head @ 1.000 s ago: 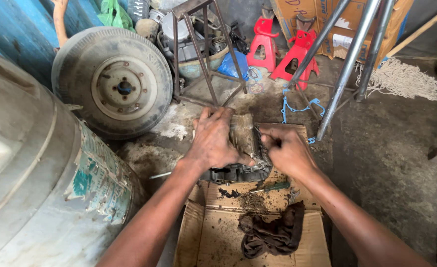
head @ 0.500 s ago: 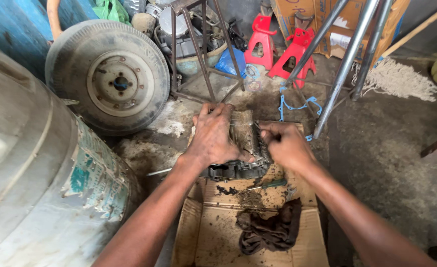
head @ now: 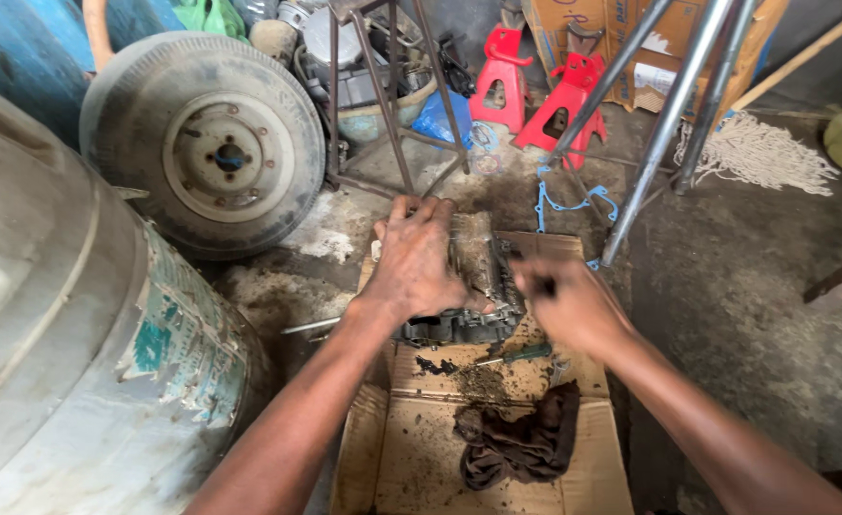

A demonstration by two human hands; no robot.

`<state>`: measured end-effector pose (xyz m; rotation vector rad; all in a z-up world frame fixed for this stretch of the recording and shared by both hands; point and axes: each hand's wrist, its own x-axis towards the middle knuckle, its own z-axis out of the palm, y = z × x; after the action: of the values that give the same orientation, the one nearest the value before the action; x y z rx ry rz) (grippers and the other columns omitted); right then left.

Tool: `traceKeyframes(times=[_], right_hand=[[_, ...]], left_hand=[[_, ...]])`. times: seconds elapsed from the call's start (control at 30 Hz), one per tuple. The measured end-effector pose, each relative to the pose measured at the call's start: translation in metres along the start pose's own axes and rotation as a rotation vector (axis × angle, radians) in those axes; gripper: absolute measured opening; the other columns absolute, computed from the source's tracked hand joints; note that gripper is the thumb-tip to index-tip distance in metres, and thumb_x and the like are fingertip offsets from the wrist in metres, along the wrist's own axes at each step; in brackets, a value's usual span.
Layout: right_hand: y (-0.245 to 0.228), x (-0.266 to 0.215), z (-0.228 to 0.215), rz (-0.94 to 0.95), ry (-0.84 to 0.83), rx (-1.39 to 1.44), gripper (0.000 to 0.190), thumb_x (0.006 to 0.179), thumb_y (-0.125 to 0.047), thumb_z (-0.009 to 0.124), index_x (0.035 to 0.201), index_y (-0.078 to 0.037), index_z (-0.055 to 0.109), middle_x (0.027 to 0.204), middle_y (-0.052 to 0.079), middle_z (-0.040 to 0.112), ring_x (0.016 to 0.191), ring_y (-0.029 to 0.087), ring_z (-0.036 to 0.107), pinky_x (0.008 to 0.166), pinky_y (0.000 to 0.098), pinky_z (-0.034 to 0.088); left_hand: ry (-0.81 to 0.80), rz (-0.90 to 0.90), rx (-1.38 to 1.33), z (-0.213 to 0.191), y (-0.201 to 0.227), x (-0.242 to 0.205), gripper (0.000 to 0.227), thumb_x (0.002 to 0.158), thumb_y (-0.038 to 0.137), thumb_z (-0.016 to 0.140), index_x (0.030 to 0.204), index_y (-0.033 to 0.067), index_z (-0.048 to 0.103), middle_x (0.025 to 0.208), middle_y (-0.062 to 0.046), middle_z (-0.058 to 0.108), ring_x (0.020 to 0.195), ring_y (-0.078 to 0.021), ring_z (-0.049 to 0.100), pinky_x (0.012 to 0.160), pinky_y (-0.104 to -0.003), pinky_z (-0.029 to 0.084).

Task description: The person cleans a metallic engine part by scraping off grime with a metal file and a screwdriver. They repeatedly scrape the surface and wipe away debris with a rag, working over a cardboard sheet in a cluttered workshop.

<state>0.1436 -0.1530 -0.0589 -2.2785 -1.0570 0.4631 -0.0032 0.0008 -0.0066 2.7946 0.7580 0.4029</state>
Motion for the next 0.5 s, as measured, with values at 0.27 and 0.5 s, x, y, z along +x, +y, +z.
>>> traceKeyframes(times=[0.27, 0.5], right_hand=[[-0.002, -0.003, -0.002, -0.260, 0.170, 0.056, 0.023, 0.107, -0.032, 0.057, 0.125, -0.027, 0.071, 0.070, 0.007, 0.071, 0.050, 0.012, 0.047, 0.047, 0.0319, 0.041], [-0.010, -0.008, 0.003, -0.048, 0.049, 0.206, 0.031, 0.098, -0.024, 0.064, 0.127, -0.018, 0.076, 0.059, 0.011, 0.063, 0.042, 0.011, 0.040, 0.042, 0.0329, 0.036]], left_hand=[[-0.021, -0.028, -0.018, -0.003, 0.004, 0.002, 0.143, 0.032, 0.057, 0.101, 0.144, -0.0058, 0.037, 0.146, -0.023, 0.046, 0.138, -0.0458, 0.031, 0.111, -0.070, 0.027], [-0.070, -0.049, 0.011, -0.006, 0.004, 0.005, 0.135, 0.038, 0.055, 0.100, 0.143, -0.0066, 0.041, 0.151, -0.021, 0.046, 0.141, -0.0445, 0.033, 0.115, -0.070, 0.027]])
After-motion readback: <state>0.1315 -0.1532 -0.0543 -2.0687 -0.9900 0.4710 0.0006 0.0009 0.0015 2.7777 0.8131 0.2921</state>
